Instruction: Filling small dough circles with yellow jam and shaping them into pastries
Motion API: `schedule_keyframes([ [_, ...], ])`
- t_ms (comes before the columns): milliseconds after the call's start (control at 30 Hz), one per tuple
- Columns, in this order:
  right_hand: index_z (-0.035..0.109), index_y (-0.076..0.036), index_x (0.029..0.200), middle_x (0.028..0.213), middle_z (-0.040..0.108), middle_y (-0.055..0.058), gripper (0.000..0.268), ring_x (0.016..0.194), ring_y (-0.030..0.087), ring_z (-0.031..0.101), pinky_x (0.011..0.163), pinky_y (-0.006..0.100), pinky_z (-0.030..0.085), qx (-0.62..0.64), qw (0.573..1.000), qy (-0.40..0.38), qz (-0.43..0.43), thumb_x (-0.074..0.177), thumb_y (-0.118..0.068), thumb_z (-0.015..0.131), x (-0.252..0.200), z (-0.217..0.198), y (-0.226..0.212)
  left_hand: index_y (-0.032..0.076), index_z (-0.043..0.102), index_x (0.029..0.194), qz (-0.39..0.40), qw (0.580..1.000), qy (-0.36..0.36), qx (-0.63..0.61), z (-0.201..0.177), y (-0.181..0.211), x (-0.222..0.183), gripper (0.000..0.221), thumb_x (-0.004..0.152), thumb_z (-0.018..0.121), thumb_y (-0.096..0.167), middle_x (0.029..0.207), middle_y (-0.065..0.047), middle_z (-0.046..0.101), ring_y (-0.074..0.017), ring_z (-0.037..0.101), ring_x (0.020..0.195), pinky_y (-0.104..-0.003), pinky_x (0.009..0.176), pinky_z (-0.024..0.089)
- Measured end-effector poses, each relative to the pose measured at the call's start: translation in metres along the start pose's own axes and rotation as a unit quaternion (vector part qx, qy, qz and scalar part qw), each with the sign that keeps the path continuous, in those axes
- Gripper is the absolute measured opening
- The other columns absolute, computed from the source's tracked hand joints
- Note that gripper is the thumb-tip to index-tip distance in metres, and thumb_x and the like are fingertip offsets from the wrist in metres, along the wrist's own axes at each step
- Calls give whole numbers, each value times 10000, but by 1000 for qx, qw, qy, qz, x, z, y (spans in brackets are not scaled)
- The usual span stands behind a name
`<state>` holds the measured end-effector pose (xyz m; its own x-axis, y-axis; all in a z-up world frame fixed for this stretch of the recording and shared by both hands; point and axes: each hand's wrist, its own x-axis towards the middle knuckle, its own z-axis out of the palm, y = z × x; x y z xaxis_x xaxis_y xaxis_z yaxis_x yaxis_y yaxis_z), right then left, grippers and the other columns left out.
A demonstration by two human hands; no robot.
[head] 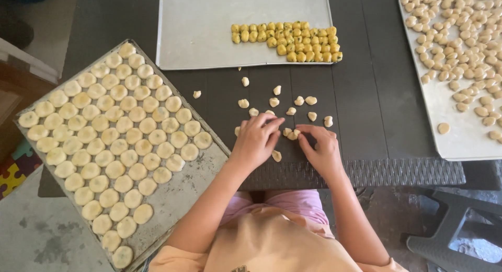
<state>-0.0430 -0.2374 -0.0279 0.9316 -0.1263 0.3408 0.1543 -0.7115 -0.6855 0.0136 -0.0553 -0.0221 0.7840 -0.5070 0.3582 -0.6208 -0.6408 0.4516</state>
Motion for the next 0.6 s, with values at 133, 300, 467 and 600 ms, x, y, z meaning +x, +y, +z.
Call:
schedule_keyframes([
  [133, 700, -109, 918, 852, 714, 38, 134, 851, 220, 682, 816, 307, 475, 121, 991, -14, 53, 818, -28, 660, -2, -18, -9, 195, 574, 1215, 27, 996, -81, -36, 5, 15, 2, 461, 766, 678, 222, 1058, -25, 596, -244, 590, 977, -384, 810, 438],
  [300, 603, -46, 1077, 772, 624, 87, 217, 741, 173, 600, 765, 331, 490, 216, 963, 63, 148, 871, 10, 568, -11, -51, -8, 170, 643, 953, 84, 995, -56, 21, 40, 4, 5, 149, 809, 657, 208, 865, 9, 552, -191, 559, 875, -377, 827, 386],
  [467, 610, -18, 1052, 700, 530, 36, 247, 717, 103, 516, 692, 239, 464, 281, 933, 122, 191, 970, -104, 393, -34, -71, 36, 220, 636, 953, 13, 990, 8, -143, 19, 22, 18, 104, 865, 618, 272, 903, 33, 561, -202, 587, 879, -354, 769, 439],
  [600, 625, 12, 1089, 656, 538, 65, 218, 626, 113, 522, 608, 233, 433, 217, 954, 109, 175, 942, -143, 581, -50, -81, 56, 202, 662, 982, -63, 939, 25, -336, 16, 33, 23, 114, 914, 571, 215, 724, 0, 675, -196, 663, 682, -282, 598, 493],
])
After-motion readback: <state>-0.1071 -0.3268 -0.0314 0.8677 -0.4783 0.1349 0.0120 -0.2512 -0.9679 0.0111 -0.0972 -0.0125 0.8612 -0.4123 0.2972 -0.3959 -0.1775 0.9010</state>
